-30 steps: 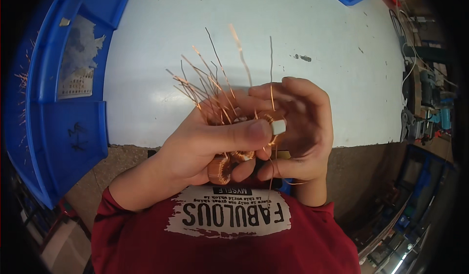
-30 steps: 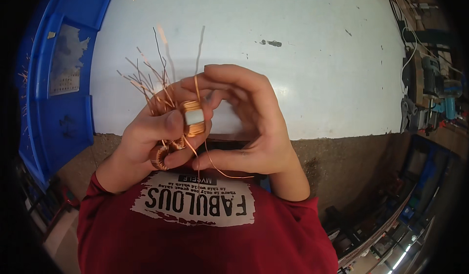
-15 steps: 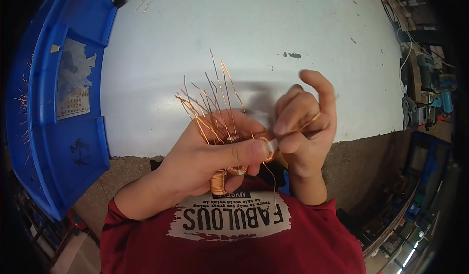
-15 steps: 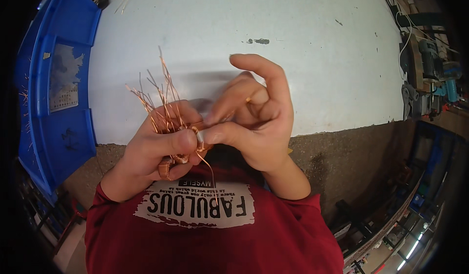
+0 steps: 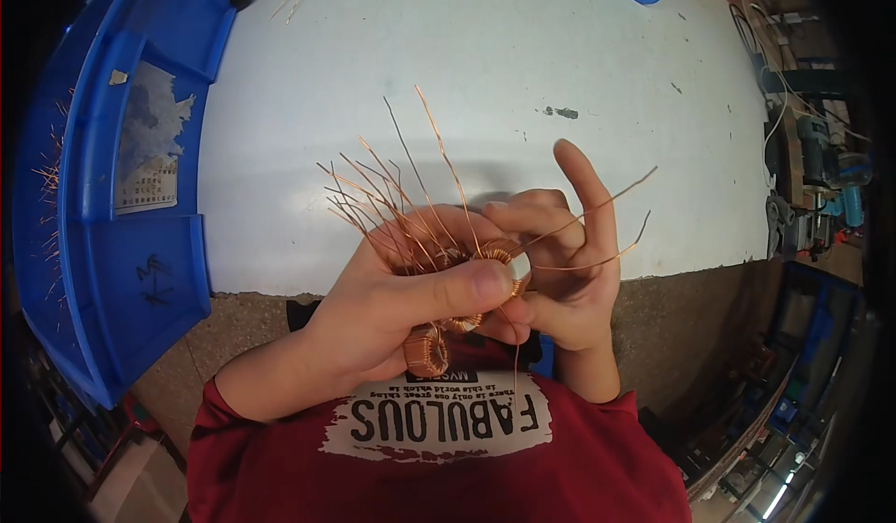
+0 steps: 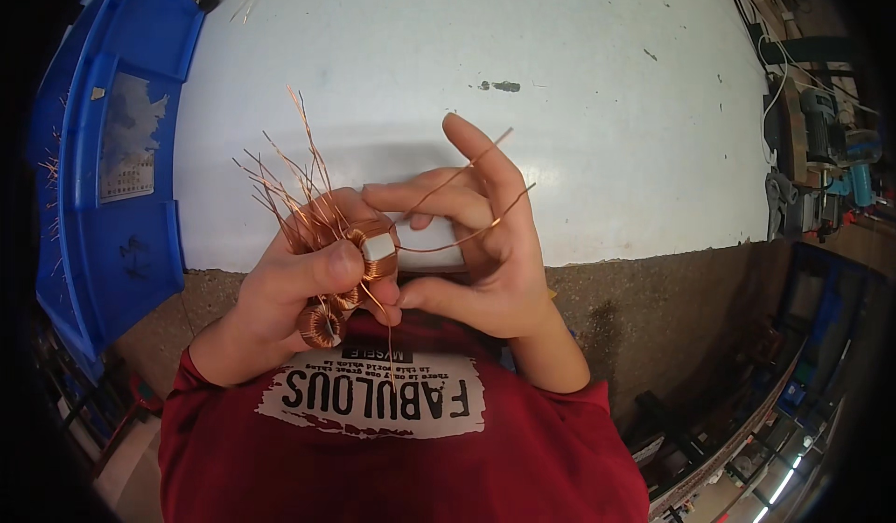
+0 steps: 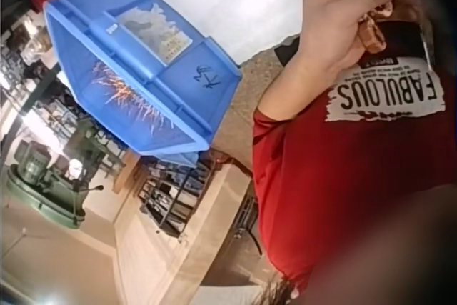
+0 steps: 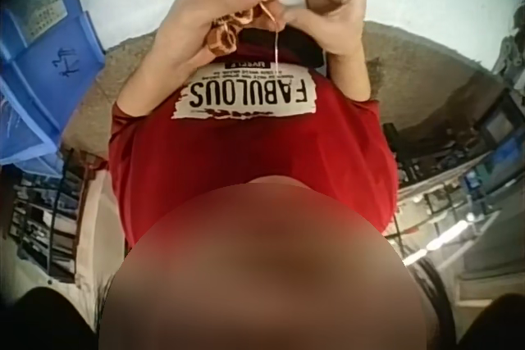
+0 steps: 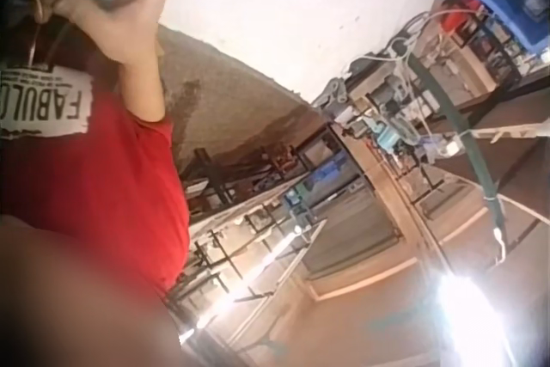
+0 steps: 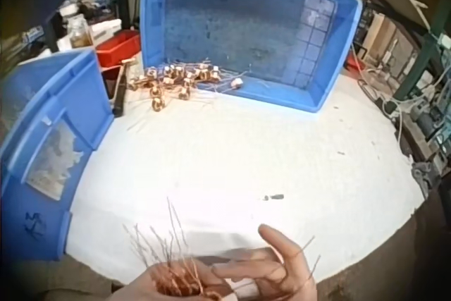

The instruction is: Inspecting and sorting copper wire coils from a table into plastic bins.

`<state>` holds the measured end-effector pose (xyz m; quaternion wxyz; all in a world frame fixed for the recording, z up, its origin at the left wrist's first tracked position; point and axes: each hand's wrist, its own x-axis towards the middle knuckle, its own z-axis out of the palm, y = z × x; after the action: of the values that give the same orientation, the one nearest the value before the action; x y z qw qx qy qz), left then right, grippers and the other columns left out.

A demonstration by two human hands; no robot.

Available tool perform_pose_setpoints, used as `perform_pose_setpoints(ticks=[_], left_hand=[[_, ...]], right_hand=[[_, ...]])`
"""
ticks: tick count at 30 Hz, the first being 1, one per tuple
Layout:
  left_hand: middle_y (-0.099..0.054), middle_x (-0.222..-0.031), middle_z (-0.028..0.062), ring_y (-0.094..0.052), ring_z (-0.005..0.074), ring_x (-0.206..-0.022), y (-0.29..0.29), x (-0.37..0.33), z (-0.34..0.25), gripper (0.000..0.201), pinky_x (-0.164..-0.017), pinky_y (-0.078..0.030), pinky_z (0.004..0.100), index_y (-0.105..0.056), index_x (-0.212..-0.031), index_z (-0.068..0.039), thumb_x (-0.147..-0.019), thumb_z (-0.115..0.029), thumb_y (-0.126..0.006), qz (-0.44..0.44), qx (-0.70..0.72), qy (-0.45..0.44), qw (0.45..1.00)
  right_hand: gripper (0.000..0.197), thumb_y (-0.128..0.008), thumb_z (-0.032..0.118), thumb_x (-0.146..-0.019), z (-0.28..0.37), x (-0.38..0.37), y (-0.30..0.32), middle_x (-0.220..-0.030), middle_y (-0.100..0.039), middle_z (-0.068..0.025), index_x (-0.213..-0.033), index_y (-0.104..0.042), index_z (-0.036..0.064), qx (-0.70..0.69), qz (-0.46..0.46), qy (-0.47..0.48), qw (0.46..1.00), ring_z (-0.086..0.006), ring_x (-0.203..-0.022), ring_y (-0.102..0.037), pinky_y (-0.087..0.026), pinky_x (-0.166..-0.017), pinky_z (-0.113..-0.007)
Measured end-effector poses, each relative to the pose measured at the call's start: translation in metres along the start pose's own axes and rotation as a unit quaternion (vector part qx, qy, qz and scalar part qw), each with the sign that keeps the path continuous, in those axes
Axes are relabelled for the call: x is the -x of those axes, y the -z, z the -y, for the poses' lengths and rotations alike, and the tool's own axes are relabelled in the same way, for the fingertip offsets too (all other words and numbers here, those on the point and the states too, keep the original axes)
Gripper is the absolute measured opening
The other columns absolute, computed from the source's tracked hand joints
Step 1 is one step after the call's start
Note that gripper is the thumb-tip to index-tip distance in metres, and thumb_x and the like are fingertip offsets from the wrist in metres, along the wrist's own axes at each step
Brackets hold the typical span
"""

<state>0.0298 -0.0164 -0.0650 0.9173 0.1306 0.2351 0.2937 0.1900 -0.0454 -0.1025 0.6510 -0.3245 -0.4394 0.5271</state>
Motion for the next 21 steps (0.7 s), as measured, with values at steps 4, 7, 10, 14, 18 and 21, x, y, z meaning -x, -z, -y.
perform_pose_setpoints(ticks=[4,7,10,14,18,21], left_hand=[[-0.059,-0.078,0.0121,-0.064,0.0214,-0.070,0.003,-0.003,0.000,0.017,-0.060,-0.056,0.0283,-0.053,-0.096,0.000,-0.080,0.001,-0.060,0.030,-0.024,0.021,0.999],[-0.060,-0.081,0.0128,-0.064,0.0219,-0.070,0.000,-0.004,0.002,0.020,-0.061,-0.056,0.0286,-0.053,-0.097,0.001,-0.079,0.003,-0.061,-0.014,-0.037,0.024,0.999],[-0.060,-0.083,0.0132,-0.064,0.0220,-0.070,-0.001,-0.006,0.004,0.021,-0.062,-0.056,0.0289,-0.053,-0.097,0.001,-0.078,0.003,-0.062,-0.020,-0.040,0.025,0.999],[-0.060,-0.085,0.0137,-0.064,0.0220,-0.071,-0.002,-0.006,0.006,0.022,-0.064,-0.056,0.0293,-0.053,-0.096,0.002,-0.077,0.004,-0.062,0.006,-0.033,0.024,0.999],[-0.060,-0.087,0.0146,-0.064,0.0222,-0.073,-0.004,-0.001,0.009,0.020,-0.065,-0.055,0.0284,-0.052,-0.094,0.002,-0.077,0.005,-0.062,0.015,-0.037,0.007,0.999],[-0.060,-0.087,0.0150,-0.064,0.0223,-0.074,-0.008,0.003,0.012,0.018,-0.065,-0.055,0.0276,-0.052,-0.093,0.002,-0.077,0.005,-0.062,0.034,-0.011,0.005,0.999]], right_hand=[[0.113,-0.083,0.002,-0.046,0.002,-0.002,0.009,-0.098,-0.062,-0.0157,-0.136,-0.014,0.0003,0.057,0.068,0.029,0.996,-0.0190,-0.091,-0.055,-0.043,-0.076,-0.027],[0.117,-0.083,0.002,-0.043,0.005,-0.005,0.007,-0.099,-0.062,-0.0157,-0.137,-0.013,0.0015,-0.006,0.117,-0.002,0.993,-0.0207,-0.091,-0.055,-0.042,-0.078,-0.028],[0.120,-0.084,0.005,-0.043,0.002,-0.007,0.006,-0.097,-0.061,-0.0145,-0.138,-0.011,0.0023,0.000,0.127,0.017,0.992,-0.0203,-0.090,-0.054,-0.043,-0.077,-0.028],[0.126,-0.087,0.015,-0.044,-0.005,-0.005,-0.002,-0.089,-0.061,-0.0108,-0.139,-0.004,0.0033,0.084,0.112,0.103,0.985,-0.0175,-0.085,-0.052,-0.045,-0.074,-0.027],[0.110,-0.083,0.000,-0.046,-0.003,-0.002,-0.017,-0.086,-0.061,-0.0086,-0.136,-0.018,0.0016,-0.143,0.048,0.111,0.982,-0.0156,-0.080,-0.052,-0.041,-0.075,-0.026],[0.107,-0.082,0.000,-0.048,-0.001,0.001,-0.015,-0.084,-0.060,-0.0079,-0.135,-0.021,0.0024,-0.176,0.046,0.093,0.979,-0.0141,-0.076,-0.049,-0.041,-0.074,-0.025]])
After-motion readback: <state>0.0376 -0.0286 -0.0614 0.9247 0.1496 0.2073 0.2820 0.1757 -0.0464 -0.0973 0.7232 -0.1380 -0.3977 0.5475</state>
